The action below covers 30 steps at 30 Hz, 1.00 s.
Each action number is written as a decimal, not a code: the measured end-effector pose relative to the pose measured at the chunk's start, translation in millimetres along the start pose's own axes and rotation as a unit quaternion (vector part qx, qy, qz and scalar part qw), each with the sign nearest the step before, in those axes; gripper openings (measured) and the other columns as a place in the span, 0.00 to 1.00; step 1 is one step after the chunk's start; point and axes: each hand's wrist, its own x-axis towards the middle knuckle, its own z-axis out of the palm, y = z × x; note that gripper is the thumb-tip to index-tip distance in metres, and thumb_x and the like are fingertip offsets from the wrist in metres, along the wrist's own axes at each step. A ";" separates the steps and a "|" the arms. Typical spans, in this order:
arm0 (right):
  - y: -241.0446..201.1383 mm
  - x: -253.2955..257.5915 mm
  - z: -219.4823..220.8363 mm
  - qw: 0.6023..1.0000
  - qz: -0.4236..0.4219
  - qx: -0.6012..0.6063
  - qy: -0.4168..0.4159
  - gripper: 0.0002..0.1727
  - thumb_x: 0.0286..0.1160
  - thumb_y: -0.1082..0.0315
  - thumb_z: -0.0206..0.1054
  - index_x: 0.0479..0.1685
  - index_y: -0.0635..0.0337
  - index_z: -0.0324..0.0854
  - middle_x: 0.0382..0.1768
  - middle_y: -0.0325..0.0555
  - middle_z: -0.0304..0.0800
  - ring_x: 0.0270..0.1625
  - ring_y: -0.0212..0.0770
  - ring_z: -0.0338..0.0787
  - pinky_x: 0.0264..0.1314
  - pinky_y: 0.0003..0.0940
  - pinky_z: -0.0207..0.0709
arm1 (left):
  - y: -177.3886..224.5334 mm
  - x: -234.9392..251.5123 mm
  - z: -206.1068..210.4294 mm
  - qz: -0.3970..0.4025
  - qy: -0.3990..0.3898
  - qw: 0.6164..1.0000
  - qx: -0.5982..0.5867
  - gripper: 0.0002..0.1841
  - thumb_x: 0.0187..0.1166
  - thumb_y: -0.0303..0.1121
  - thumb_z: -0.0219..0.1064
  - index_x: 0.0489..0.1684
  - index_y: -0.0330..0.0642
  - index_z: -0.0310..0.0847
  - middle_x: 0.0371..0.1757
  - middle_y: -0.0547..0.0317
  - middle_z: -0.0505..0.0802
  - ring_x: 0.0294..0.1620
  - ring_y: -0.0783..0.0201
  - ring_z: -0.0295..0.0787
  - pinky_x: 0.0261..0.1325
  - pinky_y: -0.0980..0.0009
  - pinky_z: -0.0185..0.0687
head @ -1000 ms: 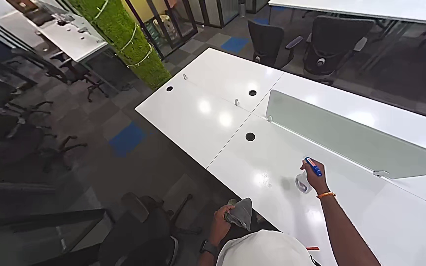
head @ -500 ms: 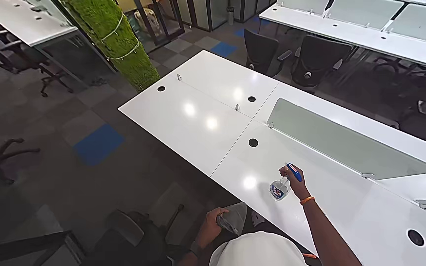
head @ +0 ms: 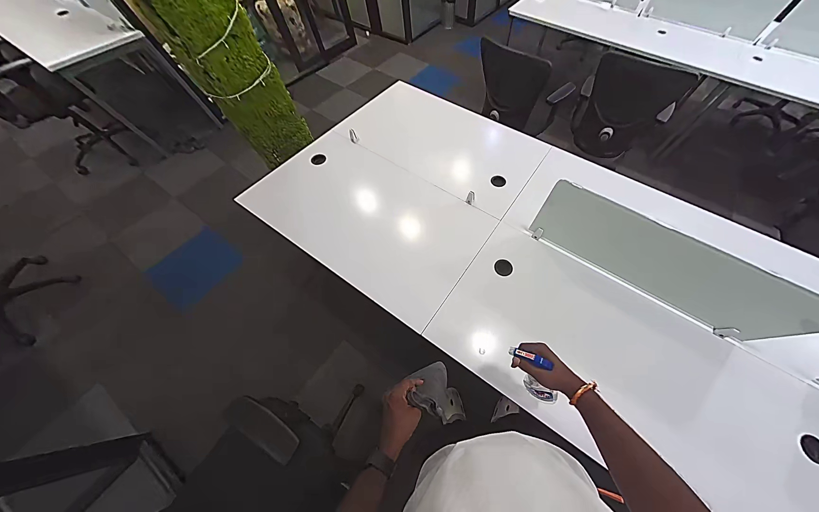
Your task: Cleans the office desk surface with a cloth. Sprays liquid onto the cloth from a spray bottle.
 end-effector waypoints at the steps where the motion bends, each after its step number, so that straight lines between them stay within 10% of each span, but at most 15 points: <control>1: -1.1 4.0 9.1 0.999 0.015 -0.033 0.036 0.18 0.79 0.52 0.65 0.28 0.56 0.82 0.22 0.34 0.82 0.27 0.28 0.81 0.34 0.29 0.76 | -4.0 0.5 8.1 0.004 0.011 1.000 -0.019 0.19 0.62 0.20 0.71 0.54 0.41 0.91 0.51 0.55 0.96 0.55 0.61 0.93 0.66 0.56 0.86; 5: -15.1 29.4 38.7 0.971 0.060 -0.189 0.130 0.25 0.76 0.45 0.61 0.23 0.58 0.82 0.23 0.46 0.81 0.33 0.45 0.84 0.42 0.48 0.76 | -2.7 -2.3 28.3 -0.015 0.008 0.998 -0.064 0.19 0.60 0.20 0.72 0.52 0.40 0.91 0.49 0.56 0.96 0.52 0.63 0.93 0.64 0.57 0.87; 10: -24.7 77.9 41.4 0.990 0.052 -0.095 0.094 0.21 0.80 0.47 0.62 0.30 0.55 0.83 0.24 0.39 0.82 0.30 0.36 0.82 0.37 0.40 0.76 | 2.8 -10.0 36.7 -0.031 -0.002 0.998 -0.060 0.19 0.60 0.21 0.72 0.52 0.42 0.91 0.49 0.55 0.96 0.52 0.62 0.93 0.64 0.56 0.87; 18: -18.4 135.1 -0.6 0.942 -0.007 0.108 0.317 0.17 0.80 0.62 0.57 0.22 0.56 0.82 0.16 0.32 0.81 0.23 0.30 0.83 0.34 0.32 0.82 | -4.3 -12.3 26.3 -0.043 0.016 0.997 -0.061 0.18 0.61 0.20 0.72 0.51 0.41 0.91 0.49 0.56 0.97 0.53 0.62 0.93 0.65 0.56 0.86; 24: -11.1 144.5 -68.0 0.936 0.036 0.154 0.314 0.21 0.87 0.59 0.56 0.70 0.61 0.78 0.53 0.48 0.92 0.39 0.40 0.90 0.43 0.37 0.86 | -9.5 -9.0 22.1 -0.043 0.019 0.997 -0.056 0.19 0.59 0.19 0.72 0.51 0.40 0.91 0.49 0.55 0.96 0.53 0.62 0.93 0.65 0.56 0.86; 30: -19.7 129.4 -95.4 0.939 -0.003 0.157 0.306 0.20 0.86 0.59 0.55 0.64 0.61 0.82 0.63 0.50 0.91 0.62 0.45 0.91 0.62 0.42 0.85 | -8.0 -4.3 25.3 -0.044 0.007 0.998 -0.053 0.19 0.58 0.20 0.72 0.50 0.43 0.92 0.48 0.59 0.97 0.52 0.65 0.94 0.63 0.57 0.87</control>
